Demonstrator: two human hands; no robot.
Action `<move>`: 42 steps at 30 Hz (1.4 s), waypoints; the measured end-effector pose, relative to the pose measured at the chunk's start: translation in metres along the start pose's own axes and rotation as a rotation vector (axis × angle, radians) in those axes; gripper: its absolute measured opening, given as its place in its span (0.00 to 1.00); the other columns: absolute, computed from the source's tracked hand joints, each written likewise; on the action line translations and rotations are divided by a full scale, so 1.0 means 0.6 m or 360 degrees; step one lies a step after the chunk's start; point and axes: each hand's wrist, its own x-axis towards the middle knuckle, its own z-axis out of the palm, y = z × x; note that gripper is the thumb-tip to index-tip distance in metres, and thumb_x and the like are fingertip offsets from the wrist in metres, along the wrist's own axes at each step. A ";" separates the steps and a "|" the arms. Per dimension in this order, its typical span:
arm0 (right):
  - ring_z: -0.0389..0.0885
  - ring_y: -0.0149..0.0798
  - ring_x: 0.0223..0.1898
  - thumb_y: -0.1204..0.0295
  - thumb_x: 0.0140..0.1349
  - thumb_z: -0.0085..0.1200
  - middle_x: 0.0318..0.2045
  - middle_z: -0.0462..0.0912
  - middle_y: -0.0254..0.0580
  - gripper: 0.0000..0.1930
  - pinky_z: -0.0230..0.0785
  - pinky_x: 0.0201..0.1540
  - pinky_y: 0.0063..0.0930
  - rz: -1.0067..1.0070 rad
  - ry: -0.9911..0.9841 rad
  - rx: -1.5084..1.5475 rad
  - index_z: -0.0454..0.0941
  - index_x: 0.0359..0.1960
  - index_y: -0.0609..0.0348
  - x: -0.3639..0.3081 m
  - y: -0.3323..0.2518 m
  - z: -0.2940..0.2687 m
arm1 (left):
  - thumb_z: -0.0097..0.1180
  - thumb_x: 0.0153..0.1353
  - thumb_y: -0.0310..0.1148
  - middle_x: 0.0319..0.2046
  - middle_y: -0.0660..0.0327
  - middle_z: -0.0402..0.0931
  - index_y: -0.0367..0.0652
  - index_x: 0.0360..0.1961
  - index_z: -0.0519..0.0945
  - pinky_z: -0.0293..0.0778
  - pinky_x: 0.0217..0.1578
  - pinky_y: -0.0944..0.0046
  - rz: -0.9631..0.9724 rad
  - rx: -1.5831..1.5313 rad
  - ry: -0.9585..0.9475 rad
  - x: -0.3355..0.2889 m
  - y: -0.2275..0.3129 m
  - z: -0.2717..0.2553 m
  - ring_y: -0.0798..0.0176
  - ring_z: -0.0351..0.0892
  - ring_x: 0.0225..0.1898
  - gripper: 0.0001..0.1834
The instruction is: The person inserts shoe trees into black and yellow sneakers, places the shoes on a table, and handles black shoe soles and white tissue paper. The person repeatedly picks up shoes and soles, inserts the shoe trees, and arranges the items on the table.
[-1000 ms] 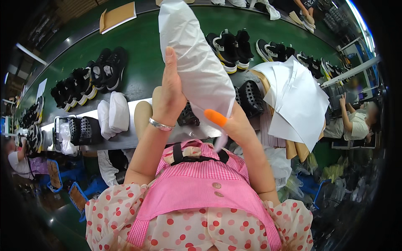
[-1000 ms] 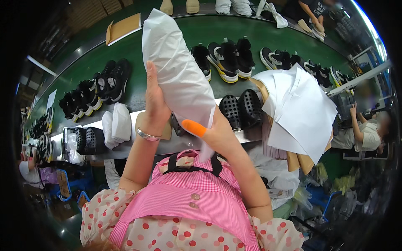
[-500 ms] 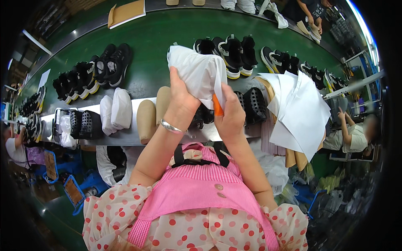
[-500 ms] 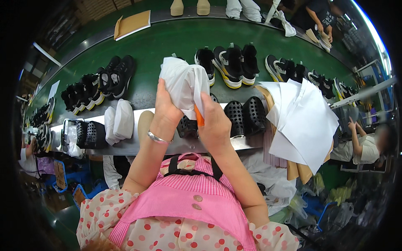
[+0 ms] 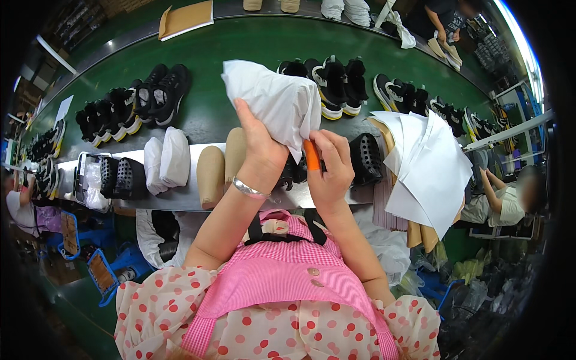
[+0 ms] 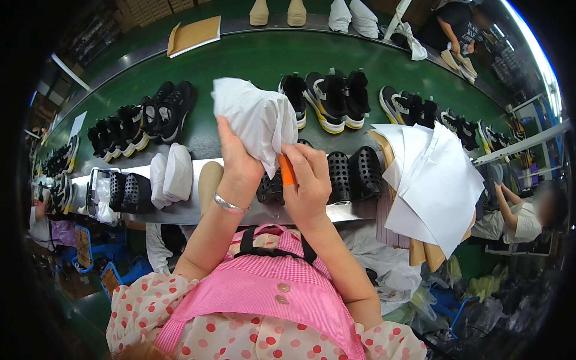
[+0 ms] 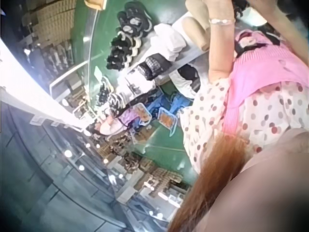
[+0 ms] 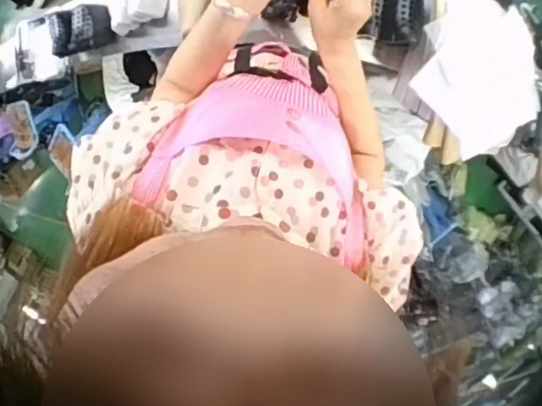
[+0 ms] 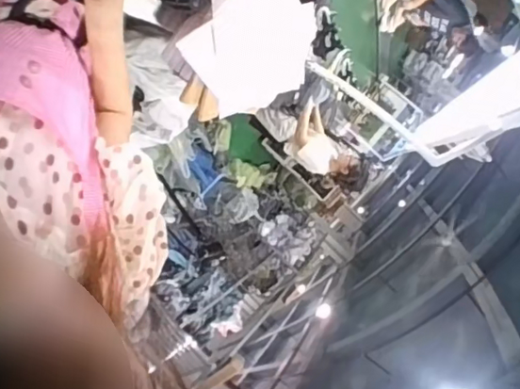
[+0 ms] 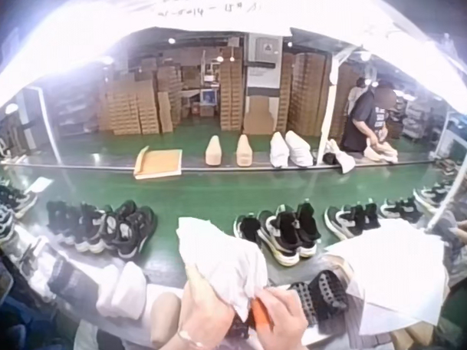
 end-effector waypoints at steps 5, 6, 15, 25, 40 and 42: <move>0.79 0.34 0.46 0.84 0.61 0.44 0.48 0.81 0.43 0.14 0.71 0.50 0.25 0.1152 -0.0527 0.1244 0.78 0.46 0.71 -0.010 0.005 -0.017 | 0.36 0.66 0.66 0.56 0.54 0.71 0.37 0.61 0.65 0.68 0.58 0.56 0.0772 0.0602 0.0054 0.014 -0.020 -0.049 0.53 0.72 0.56 0.41; 0.79 0.38 0.50 0.80 0.64 0.41 0.51 0.79 0.44 0.16 0.69 0.56 0.28 0.1479 -0.0388 0.1912 0.75 0.51 0.71 -0.019 0.015 -0.015 | 0.37 0.66 0.65 0.58 0.54 0.68 0.37 0.63 0.62 0.67 0.59 0.56 0.0991 0.0842 -0.0013 0.031 -0.029 -0.084 0.53 0.70 0.57 0.41; 0.75 0.42 0.56 0.54 0.70 0.40 0.55 0.77 0.35 0.21 0.66 0.59 0.44 0.2165 0.0117 0.3115 0.72 0.57 0.51 -0.012 0.054 -0.037 | 0.48 0.68 0.46 0.55 0.53 0.71 0.30 0.56 0.68 0.64 0.57 0.58 0.1093 0.1613 -0.1100 -0.004 -0.086 -0.194 0.60 0.69 0.55 0.28; 0.81 0.37 0.41 0.59 0.67 0.49 0.39 0.82 0.43 0.19 0.72 0.47 0.29 0.1471 0.0803 0.1806 0.77 0.45 0.65 0.002 0.114 -0.132 | 0.50 0.68 0.34 0.65 0.49 0.57 0.32 0.67 0.56 0.57 0.63 0.58 0.1036 0.1462 -0.0769 -0.037 -0.084 -0.088 0.54 0.58 0.65 0.31; 0.75 0.27 0.42 0.75 0.62 0.59 0.42 0.81 0.39 0.13 0.67 0.47 0.18 0.0483 0.0469 0.0372 0.76 0.46 0.68 0.018 -0.023 -0.130 | 0.38 0.73 0.39 0.64 0.52 0.59 0.34 0.66 0.61 0.54 0.64 0.61 0.1375 0.1886 -0.0625 -0.032 -0.064 -0.007 0.56 0.60 0.64 0.26; 0.76 0.26 0.39 0.74 0.61 0.60 0.41 0.82 0.39 0.14 0.68 0.44 0.18 0.0415 0.0428 0.0361 0.77 0.46 0.67 0.010 -0.028 -0.126 | 0.38 0.73 0.41 0.60 0.54 0.65 0.34 0.64 0.63 0.58 0.61 0.63 0.1032 0.1488 -0.0606 -0.010 -0.060 -0.012 0.60 0.65 0.60 0.26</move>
